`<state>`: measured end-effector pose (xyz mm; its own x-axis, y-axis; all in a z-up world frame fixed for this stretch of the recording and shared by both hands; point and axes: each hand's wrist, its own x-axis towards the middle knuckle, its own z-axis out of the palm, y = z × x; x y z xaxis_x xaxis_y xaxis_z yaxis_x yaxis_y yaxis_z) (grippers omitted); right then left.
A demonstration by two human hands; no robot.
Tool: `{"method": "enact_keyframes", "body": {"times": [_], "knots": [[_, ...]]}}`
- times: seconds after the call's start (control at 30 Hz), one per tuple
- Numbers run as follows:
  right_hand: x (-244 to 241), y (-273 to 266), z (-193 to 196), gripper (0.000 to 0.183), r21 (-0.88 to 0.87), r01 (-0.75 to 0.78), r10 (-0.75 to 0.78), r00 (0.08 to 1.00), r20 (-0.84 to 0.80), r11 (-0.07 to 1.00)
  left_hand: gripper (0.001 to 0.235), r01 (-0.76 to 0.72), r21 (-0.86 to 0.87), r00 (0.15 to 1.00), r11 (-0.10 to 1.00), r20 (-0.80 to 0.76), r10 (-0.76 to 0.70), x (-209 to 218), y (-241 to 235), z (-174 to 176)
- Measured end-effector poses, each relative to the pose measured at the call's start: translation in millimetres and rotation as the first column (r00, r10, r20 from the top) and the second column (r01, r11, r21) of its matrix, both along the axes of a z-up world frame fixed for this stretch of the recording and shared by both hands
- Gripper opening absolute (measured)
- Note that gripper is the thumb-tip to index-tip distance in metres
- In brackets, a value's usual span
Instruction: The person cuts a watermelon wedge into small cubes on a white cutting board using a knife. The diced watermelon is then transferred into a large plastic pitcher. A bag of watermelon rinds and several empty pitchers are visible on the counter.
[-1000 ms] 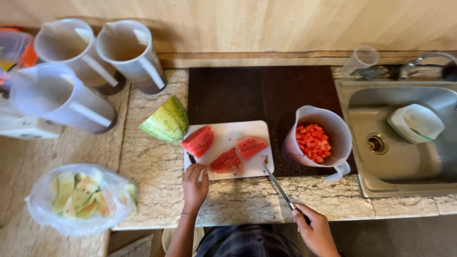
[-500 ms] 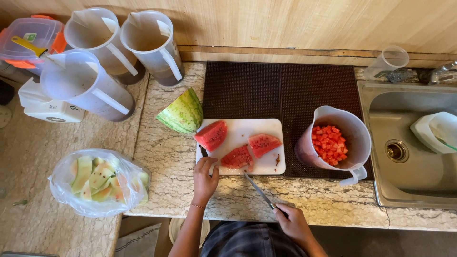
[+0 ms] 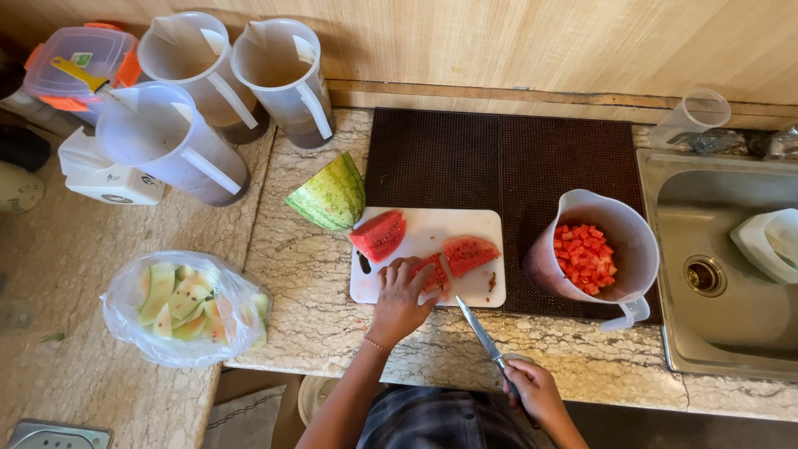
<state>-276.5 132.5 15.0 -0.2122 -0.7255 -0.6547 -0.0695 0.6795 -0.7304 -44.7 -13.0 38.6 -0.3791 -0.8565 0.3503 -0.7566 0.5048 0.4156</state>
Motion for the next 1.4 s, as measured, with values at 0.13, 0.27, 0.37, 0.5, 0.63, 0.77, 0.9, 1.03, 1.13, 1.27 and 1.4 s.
{"method": "enact_keyframes", "body": {"times": [0.13, 0.27, 0.37, 0.5, 0.63, 0.77, 0.9, 1.03, 1.13, 1.27, 1.4], "knots": [[1, -2, -7, 0.019, -0.064, -0.008, 0.009, 1.000, 0.016, 0.998, 0.059, 0.010, 0.098, 0.995, 0.995, 0.102, -0.020, -17, -7, 0], [3, -3, -9, 0.020, -0.038, -0.003, 0.003, 1.000, 0.018, 0.999, 0.047, -0.051, -0.006, 0.996, 0.999, 0.076, 0.052, -24, -10, -2], [7, -4, -1, 0.020, -0.051, -0.011, 0.012, 1.000, 0.018, 0.999, 0.050, -0.076, 0.077, 0.992, 0.994, 0.107, 0.068, -25, -12, -4], [14, -11, 6, 0.020, -0.044, 0.009, -0.006, 0.998, 0.055, 0.999, 0.057, -0.137, 0.076, 0.989, 0.988, 0.062, 0.132, -25, -14, -10], [19, -24, 15, 0.029, 0.020, 0.008, -0.009, 0.999, 0.045, 1.000, 0.063, -0.137, 0.190, 0.990, 0.972, 0.069, 0.126, -26, -12, -4], [28, -38, 19, 0.021, 0.002, -0.041, 0.041, 0.999, 0.026, 0.999, 0.089, -0.117, 0.267, 0.991, 0.957, 0.096, 0.095, -29, -14, -11], [43, -54, 33, 0.022, -0.015, -0.157, 0.156, 0.986, -0.066, 0.987, 0.081, -0.073, 0.255, 0.997, 0.964, 0.044, 0.064, -27, -21, -11], [53, -66, 28, 0.020, -0.013, -0.109, 0.109, 0.994, -0.012, 0.994, 0.079, -0.037, 0.241, 0.999, 0.970, -0.017, 0.043, -20, -25, -20], [52, -72, 9, 0.024, -0.079, -0.167, 0.166, 0.986, -0.022, 0.983, 0.082, -0.015, 0.277, 0.999, 0.961, -0.029, 0.024, -16, -24, -28], [49, -79, -7, 0.023, -0.073, -0.137, 0.141, 0.988, 0.059, 0.988, 0.078, -0.016, 0.214, 0.996, 0.977, -0.085, 0.035, -15, -22, -31], [50, -87, 7, 0.026, -0.089, -0.148, 0.155, 0.985, 0.079, 0.985, 0.077, -0.043, 0.207, 0.997, 0.977, -0.056, 0.056, -16, -23, -33]]}}
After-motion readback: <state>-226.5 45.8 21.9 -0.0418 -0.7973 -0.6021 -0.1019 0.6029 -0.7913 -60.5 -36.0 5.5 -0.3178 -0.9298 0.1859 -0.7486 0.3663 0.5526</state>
